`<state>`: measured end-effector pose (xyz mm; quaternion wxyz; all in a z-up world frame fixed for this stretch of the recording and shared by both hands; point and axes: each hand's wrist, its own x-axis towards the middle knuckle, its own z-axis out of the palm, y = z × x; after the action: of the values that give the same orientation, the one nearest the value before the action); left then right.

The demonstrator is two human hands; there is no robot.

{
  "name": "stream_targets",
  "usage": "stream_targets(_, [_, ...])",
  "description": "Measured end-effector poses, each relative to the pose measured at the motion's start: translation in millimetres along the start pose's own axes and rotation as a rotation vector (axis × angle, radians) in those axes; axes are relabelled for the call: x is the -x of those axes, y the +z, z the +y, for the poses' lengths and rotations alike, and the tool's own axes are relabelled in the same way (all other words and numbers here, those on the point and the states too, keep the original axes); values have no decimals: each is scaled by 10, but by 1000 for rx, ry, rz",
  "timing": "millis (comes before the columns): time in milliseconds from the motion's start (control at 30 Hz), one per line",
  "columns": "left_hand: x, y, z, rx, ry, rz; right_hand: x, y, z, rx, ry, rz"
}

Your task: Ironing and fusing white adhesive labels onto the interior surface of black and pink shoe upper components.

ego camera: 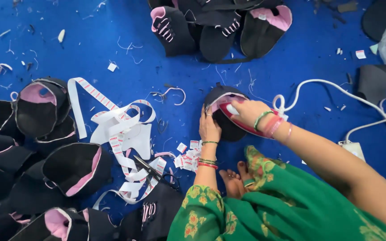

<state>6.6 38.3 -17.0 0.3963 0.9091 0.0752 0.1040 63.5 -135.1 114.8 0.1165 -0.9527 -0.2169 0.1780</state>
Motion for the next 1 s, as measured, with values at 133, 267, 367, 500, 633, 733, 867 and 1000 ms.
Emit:
stream_targets(133, [42, -70, 90, -73, 57, -23, 308, -9, -26, 110, 13, -78])
stream_targets(267, [-6, -21, 236, -377, 57, -138, 458, -161, 1, 163, 42, -108])
stream_targets(367, [27, 69, 139, -425, 66, -102, 434, -205, -77, 122, 95, -73])
stream_targets(500, [34, 130, 61, -360, 100, 0, 30, 150, -33, 46, 120, 52])
stream_targets(633, [-22, 217, 26, -322, 93, 46, -240, 209, -11, 14, 88, 144])
stream_targets(733, [-5, 180, -34, -299, -3, -13, -190, 183, -2, 54, 48, 143])
stream_targets(867, [-62, 76, -455, 21, 58, -109, 220, 60, 230, 42, 110, -9])
stream_targets(1000, [-395, -705, -553, 206, 103, -437, 637, -147, 1103, -129, 390, -281])
